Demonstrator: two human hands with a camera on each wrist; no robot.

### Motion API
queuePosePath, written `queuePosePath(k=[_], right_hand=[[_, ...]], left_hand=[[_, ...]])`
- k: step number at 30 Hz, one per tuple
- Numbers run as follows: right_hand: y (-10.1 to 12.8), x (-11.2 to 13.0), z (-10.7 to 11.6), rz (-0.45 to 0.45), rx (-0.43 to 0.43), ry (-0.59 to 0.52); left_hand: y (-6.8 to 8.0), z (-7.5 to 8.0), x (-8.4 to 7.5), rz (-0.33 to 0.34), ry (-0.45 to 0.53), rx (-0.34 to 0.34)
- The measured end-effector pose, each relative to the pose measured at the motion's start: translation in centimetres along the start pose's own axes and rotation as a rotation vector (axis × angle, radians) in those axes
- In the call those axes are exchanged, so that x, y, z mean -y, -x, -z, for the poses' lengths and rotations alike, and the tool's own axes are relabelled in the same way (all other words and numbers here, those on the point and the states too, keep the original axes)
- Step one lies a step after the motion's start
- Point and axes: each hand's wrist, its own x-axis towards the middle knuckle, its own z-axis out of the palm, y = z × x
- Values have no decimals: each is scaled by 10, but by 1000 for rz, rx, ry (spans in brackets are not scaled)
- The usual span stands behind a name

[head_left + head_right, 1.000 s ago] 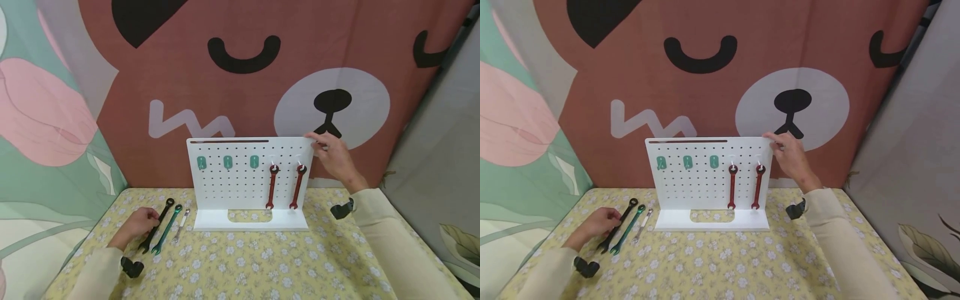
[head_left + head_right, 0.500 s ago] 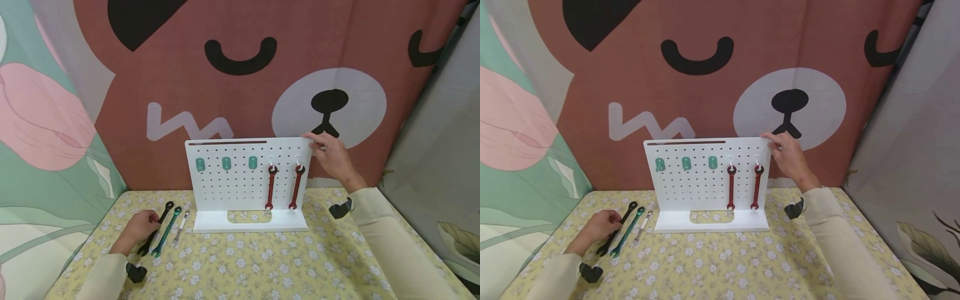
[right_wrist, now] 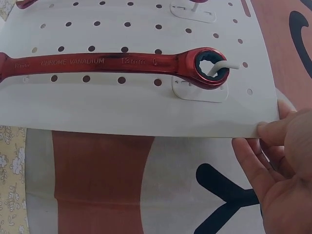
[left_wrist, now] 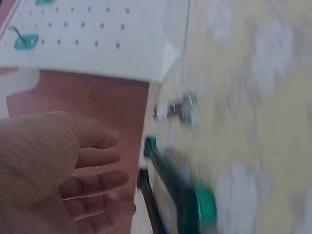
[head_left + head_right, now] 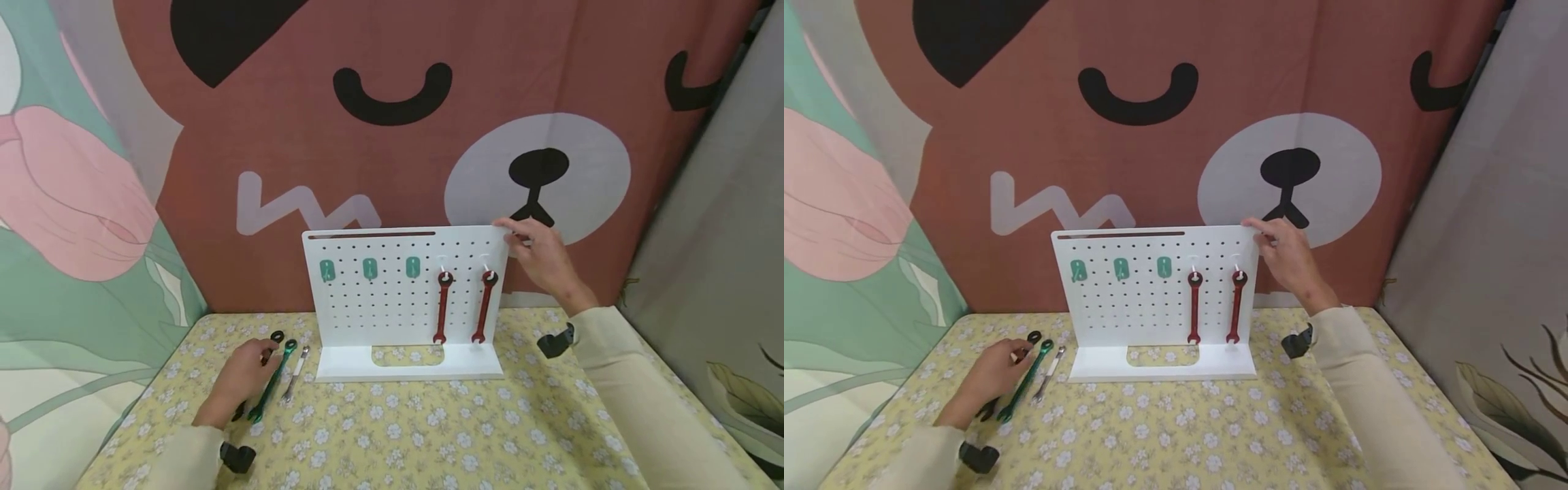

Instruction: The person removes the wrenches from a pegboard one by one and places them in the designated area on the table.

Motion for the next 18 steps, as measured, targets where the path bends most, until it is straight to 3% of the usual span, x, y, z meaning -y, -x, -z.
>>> queuePosePath(k=[9, 18], right_hand=[[3, 0, 3, -8, -1, -6], [0, -1, 1, 0, 5, -12]], left_hand=[[-13, -19, -69, -168, 112, -66], [-31, -45, -123, -357, 348, -27]])
